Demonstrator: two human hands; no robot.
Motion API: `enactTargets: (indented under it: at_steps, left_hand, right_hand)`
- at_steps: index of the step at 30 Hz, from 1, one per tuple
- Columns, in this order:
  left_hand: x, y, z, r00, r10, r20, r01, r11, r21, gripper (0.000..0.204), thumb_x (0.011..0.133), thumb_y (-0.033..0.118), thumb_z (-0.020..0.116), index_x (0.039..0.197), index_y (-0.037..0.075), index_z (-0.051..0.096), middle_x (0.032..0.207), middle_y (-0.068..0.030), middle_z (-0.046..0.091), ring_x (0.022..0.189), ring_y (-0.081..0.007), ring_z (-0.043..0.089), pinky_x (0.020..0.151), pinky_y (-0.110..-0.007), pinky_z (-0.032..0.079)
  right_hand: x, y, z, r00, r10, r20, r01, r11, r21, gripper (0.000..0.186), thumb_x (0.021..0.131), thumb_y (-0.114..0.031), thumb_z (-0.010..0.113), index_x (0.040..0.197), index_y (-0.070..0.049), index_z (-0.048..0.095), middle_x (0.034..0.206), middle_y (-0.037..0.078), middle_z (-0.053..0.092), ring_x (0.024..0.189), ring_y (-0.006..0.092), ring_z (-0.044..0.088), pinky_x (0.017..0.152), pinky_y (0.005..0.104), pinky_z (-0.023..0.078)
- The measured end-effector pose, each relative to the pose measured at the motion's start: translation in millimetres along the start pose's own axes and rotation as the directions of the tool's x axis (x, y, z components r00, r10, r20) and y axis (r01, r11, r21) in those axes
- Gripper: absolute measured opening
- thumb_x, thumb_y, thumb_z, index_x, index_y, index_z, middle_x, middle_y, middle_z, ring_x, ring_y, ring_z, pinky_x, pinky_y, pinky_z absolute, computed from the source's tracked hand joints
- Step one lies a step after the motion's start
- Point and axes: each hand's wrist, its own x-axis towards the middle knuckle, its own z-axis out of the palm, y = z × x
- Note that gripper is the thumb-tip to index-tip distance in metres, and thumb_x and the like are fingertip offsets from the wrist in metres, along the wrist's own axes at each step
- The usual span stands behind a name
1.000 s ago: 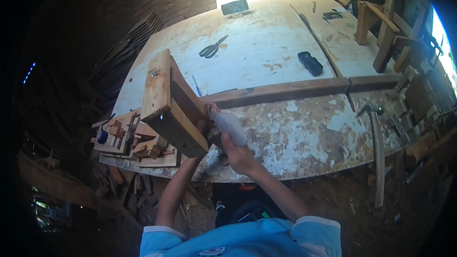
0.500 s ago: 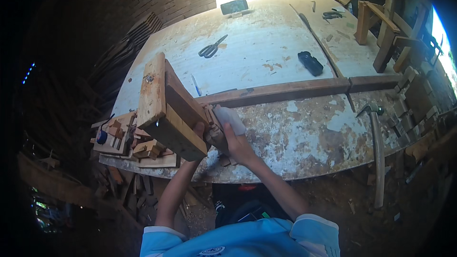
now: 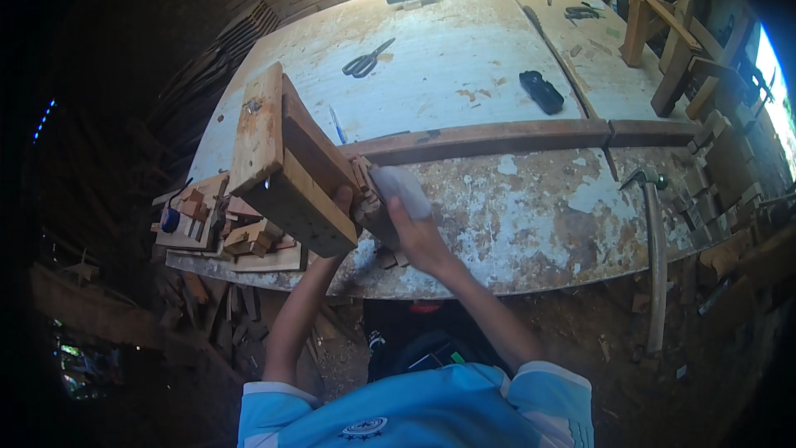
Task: Sand and assemble small wooden components of a project.
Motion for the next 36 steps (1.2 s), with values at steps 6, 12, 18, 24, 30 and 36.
enactTargets:
  at_steps: [6, 12, 18, 24, 30, 36]
  left_hand:
    - [-1.9, -5.1, -1.8, 0.985, 0.160, 0.058, -0.169, 0.881, 0.442, 0.057, 0.085, 0.025, 0.059, 0.132, 0.002, 0.037, 0.128, -0.0110, 0.043, 0.118, -0.0204, 0.042, 0.100, -0.035, 0.035]
    - [24.0, -42.7, -25.4, 0.979, 0.171, -0.110, -0.109, 0.901, 0.421, 0.048, 0.080, 0.018, 0.065, 0.119, 0.002, 0.042, 0.103, -0.0094, 0.056, 0.094, -0.0182, 0.057, 0.081, -0.031, 0.048]
    - [31.1, -31.1, -13.2, 0.931, 0.309, -0.196, -0.220, 0.901, 0.374, 0.037, 0.079, 0.013, 0.065, 0.108, 0.001, 0.046, 0.097, -0.0095, 0.059, 0.086, -0.0152, 0.059, 0.076, -0.028, 0.048]
    - [31.2, -4.1, 3.8, 0.928, 0.310, -0.205, -0.223, 0.906, 0.360, 0.037, 0.079, 0.011, 0.064, 0.109, 0.000, 0.046, 0.098, -0.0089, 0.059, 0.089, -0.0133, 0.058, 0.078, -0.027, 0.047]
    - [40.0, -3.1, 10.5, 0.852, 0.492, -0.181, -0.402, 0.834, 0.377, 0.024, 0.087, 0.018, 0.054, 0.102, 0.000, 0.059, 0.088, -0.0061, 0.063, 0.076, -0.0098, 0.061, 0.064, -0.024, 0.051]
    - [54.8, 19.4, 12.3, 0.977, 0.213, 0.024, -0.212, 0.944, 0.252, 0.036, 0.081, 0.021, 0.061, 0.109, -0.001, 0.055, 0.093, -0.0065, 0.061, 0.079, -0.0102, 0.057, 0.071, -0.026, 0.049]
  right_hand:
    - [-3.9, 16.0, -4.8, 0.992, 0.112, -0.057, -0.112, 0.994, -0.003, 0.052, 0.096, -0.037, 0.036, 0.131, 0.002, 0.037, 0.127, 0.015, 0.046, 0.116, 0.0224, 0.045, 0.098, 0.0321, 0.032]
    - [-2.7, 29.3, -10.7, 0.982, 0.045, -0.184, -0.047, 0.999, -0.005, 0.052, 0.097, -0.034, 0.036, 0.132, 0.004, 0.035, 0.129, 0.017, 0.045, 0.123, 0.0251, 0.040, 0.103, 0.0320, 0.027]
    - [-7.9, 22.6, -29.8, 0.969, 0.066, -0.238, -0.047, 0.995, 0.085, 0.049, 0.096, -0.032, 0.038, 0.127, 0.005, 0.042, 0.127, 0.016, 0.047, 0.120, 0.0242, 0.042, 0.101, 0.0315, 0.029]
    - [-9.8, 24.2, -46.2, 0.941, 0.065, -0.331, 0.039, 0.954, 0.297, 0.045, 0.095, -0.026, 0.042, 0.128, 0.004, 0.040, 0.124, 0.014, 0.047, 0.115, 0.0196, 0.045, 0.096, 0.0308, 0.035]
    - [-15.0, 21.9, -57.9, 0.937, 0.068, -0.342, 0.101, 0.886, 0.452, 0.043, 0.095, -0.020, 0.042, 0.130, 0.003, 0.035, 0.125, 0.013, 0.045, 0.116, 0.0198, 0.044, 0.097, 0.0332, 0.036]
    - [-25.0, 4.0, -81.2, 0.881, -0.023, -0.472, 0.220, 0.904, 0.366, 0.039, 0.094, -0.017, 0.044, 0.126, 0.005, 0.039, 0.121, 0.012, 0.048, 0.113, 0.0201, 0.047, 0.097, 0.0326, 0.037]
